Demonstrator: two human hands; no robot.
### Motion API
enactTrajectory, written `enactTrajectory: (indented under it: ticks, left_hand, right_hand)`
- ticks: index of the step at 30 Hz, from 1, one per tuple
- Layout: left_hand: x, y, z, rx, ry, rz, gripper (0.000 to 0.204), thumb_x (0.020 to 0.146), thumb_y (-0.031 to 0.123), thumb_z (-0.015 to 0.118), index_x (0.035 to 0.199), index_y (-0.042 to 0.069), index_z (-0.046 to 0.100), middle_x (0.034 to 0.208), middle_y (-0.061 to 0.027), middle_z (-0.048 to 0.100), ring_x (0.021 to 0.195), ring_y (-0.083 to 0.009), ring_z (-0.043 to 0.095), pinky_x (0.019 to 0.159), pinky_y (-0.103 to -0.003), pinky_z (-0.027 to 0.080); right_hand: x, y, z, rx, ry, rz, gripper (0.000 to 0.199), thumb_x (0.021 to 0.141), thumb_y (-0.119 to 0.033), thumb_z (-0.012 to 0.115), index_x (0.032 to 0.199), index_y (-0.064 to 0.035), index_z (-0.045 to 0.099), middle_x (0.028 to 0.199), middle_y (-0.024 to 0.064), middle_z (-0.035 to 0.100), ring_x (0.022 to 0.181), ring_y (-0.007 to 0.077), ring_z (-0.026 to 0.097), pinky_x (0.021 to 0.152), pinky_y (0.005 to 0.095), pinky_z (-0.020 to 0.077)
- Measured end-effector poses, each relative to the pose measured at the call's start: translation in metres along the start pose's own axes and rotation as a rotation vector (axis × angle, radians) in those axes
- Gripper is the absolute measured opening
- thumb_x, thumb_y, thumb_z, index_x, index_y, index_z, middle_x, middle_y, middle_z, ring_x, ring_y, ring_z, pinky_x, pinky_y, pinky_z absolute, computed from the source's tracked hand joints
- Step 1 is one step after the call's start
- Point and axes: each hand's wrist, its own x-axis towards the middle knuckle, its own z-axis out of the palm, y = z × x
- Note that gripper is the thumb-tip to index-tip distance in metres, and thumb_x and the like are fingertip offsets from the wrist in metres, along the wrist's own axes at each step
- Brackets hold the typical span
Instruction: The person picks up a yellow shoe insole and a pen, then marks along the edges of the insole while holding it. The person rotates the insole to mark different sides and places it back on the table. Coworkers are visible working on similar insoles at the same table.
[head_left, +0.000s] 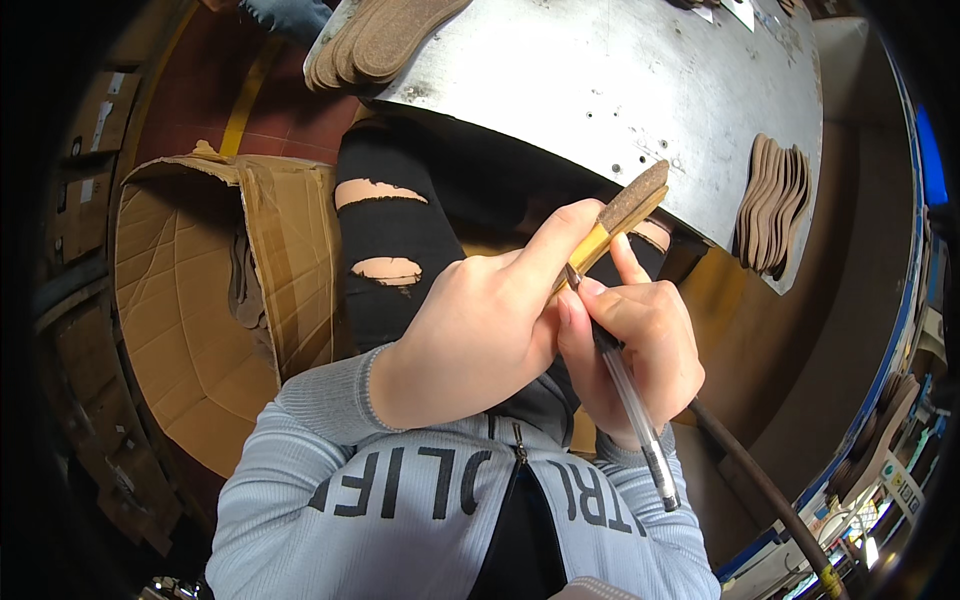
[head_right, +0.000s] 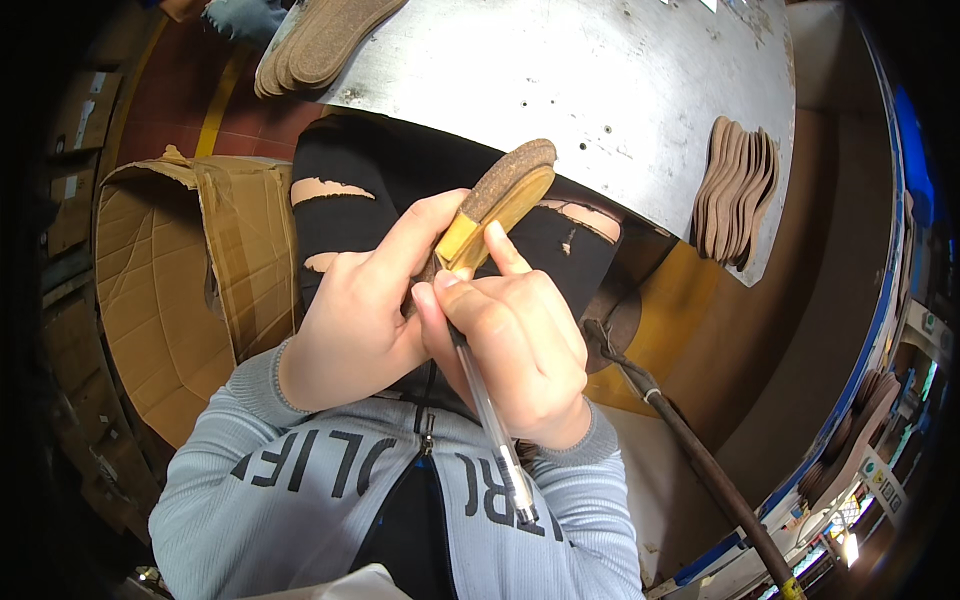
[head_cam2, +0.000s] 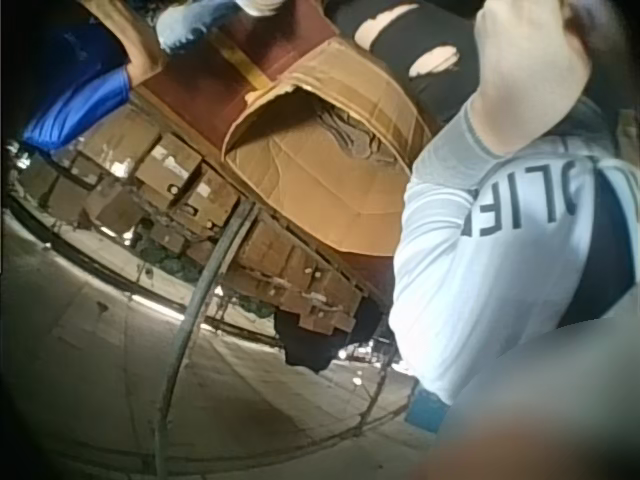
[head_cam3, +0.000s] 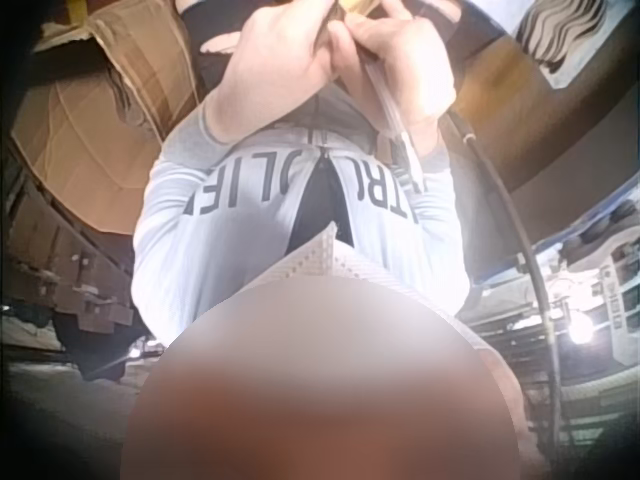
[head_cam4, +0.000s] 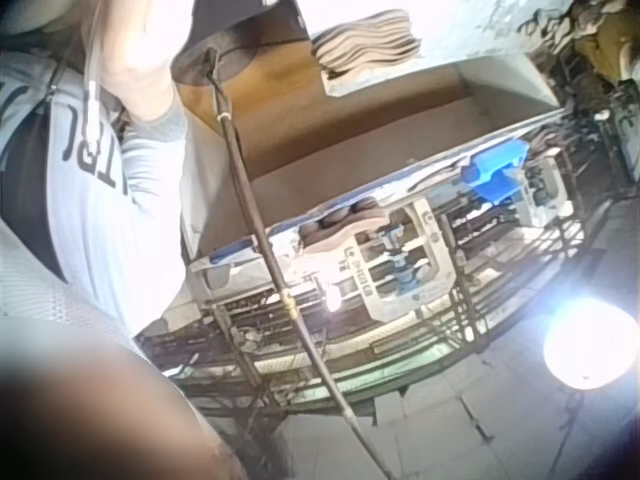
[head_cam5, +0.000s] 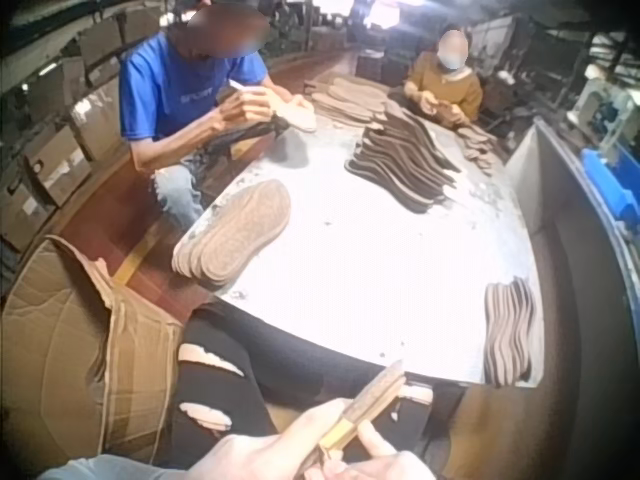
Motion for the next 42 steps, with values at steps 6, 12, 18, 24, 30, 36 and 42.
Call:
enactTrajectory:
  ticks: [6,12,18,24,30,36,42]
  left_hand:
    - [0.0,0.004,-0.004,-0.156,-0.053,-0.118,0.048,0.079,0.002,0.058,0.124,0.003,0.041,0.072,-0.0194,0.06,0.066,-0.0351,0.064,0.053,-0.036,0.051]
    - [0.001,0.004,-0.006,-0.357,-0.086,-0.198,0.045,0.081,0.004,0.057,0.123,0.004,0.041,0.076,-0.0178,0.062,0.069,-0.0295,0.067,0.058,-0.03,0.05]
    - [0.001,0.001,-0.007,-0.412,-0.106,-0.208,0.044,0.083,0.006,0.056,0.124,0.004,0.041,0.077,-0.0159,0.063,0.069,-0.0233,0.068,0.058,-0.026,0.048]
    - [0.0,0.0,-0.006,-0.625,-0.119,-0.27,0.042,0.085,0.003,0.054,0.124,0.003,0.04,0.084,-0.0117,0.065,0.076,-0.0135,0.066,0.064,-0.023,0.049]
    - [-0.002,-0.001,-0.015,-0.974,-0.144,-0.314,0.046,0.087,-0.003,0.051,0.128,0.001,0.03,0.11,-0.0118,0.058,0.096,-0.01,0.059,0.08,-0.023,0.049]
    - [-0.006,-0.014,-0.008,-1.051,-0.113,-0.228,0.048,0.087,-0.002,0.052,0.127,0.003,0.026,0.116,-0.0147,0.054,0.106,-0.0134,0.054,0.089,-0.027,0.045]
    - [-0.011,-0.02,-0.005,-1.042,-0.071,-0.171,0.046,0.084,-0.004,0.051,0.121,0.004,0.026,0.119,-0.0165,0.051,0.11,-0.0177,0.052,0.093,-0.031,0.042]
  right_hand:
    - [-0.003,-0.001,-0.002,0.023,-0.02,0.03,0.015,0.073,0.005,0.069,0.072,0.0004,0.055,0.065,0.0093,0.059,0.058,0.0141,0.055,0.088,0.0484,0.0494]
    - [-0.003,-0.001,-0.003,0.042,-0.023,0.04,0.015,0.073,0.005,0.069,0.072,0.0004,0.054,0.065,0.009,0.057,0.058,0.0133,0.053,0.089,0.0488,0.0488]
    - [-0.001,-0.003,-0.003,0.049,-0.031,0.052,0.014,0.074,0.005,0.067,0.072,0.0006,0.054,0.063,0.0079,0.055,0.057,0.0121,0.051,0.09,0.0488,0.0486]
    - [-0.002,-0.002,-0.01,0.119,-0.076,0.078,0.013,0.076,0.003,0.066,0.073,0.0008,0.053,0.063,0.0082,0.054,0.055,0.0112,0.048,0.091,0.0497,0.0472]
    - [0.003,0.023,-0.024,0.759,0.346,0.379,0.017,0.086,-0.011,0.061,0.092,0.0021,0.051,0.07,0.0056,0.052,0.06,0.0079,0.047,0.097,0.0484,0.0431]
    - [0.004,0.035,-0.027,1.271,0.239,0.735,0.018,0.092,-0.016,0.056,0.095,0.0019,0.053,0.067,0.0001,0.046,0.056,0.0052,0.043,0.083,0.0346,0.0528]
    - [0.007,0.027,-0.024,0.953,0.179,0.521,0.017,0.091,-0.013,0.058,0.094,0.0026,0.055,0.076,0.0028,0.055,0.065,0.006,0.05,0.07,0.0231,0.0488]
